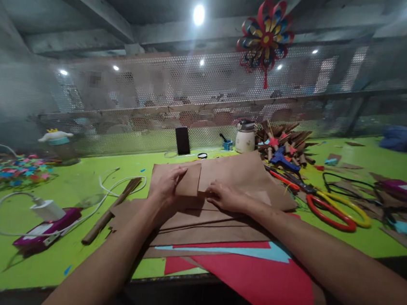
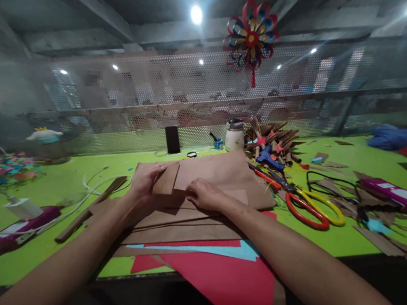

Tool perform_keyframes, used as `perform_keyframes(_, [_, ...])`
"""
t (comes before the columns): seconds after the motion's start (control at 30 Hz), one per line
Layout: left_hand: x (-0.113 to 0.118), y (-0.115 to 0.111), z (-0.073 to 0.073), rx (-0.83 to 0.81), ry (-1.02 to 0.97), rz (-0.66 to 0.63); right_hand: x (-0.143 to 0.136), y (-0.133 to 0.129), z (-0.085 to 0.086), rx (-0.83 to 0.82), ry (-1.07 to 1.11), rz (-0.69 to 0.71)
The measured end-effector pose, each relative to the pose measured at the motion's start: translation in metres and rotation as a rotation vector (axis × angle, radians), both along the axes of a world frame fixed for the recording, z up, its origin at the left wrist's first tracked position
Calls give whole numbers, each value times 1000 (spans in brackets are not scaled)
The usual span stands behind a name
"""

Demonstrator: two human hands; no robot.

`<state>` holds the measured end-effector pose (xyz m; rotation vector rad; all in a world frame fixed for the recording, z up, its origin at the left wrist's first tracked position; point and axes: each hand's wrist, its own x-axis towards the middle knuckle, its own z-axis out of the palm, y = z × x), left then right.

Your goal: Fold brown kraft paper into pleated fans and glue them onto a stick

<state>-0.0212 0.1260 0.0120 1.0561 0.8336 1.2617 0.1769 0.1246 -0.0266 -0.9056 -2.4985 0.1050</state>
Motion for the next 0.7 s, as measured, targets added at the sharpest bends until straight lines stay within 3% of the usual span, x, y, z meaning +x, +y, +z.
perform_keyframes(0.13, [20,-7,16,-76,50,-77,-6,-6,-3,-18,54,85])
perform_keyframes(0.23, [40,-9,19,-107,37,-187,-9,-10,-8,-192,348,132])
perform_keyframes(0.33, [49,-5,7,-74,-42,-200,-12,-6,-12,-374,601,119])
perform_keyframes(0.53, [43,5,-29,-45,-70,-108,-6,19,-12,-565,877,-29])
perform_keyframes(0.7, [47,4,-34,-24,-47,-10,10,23,-5,-710,1033,-91])
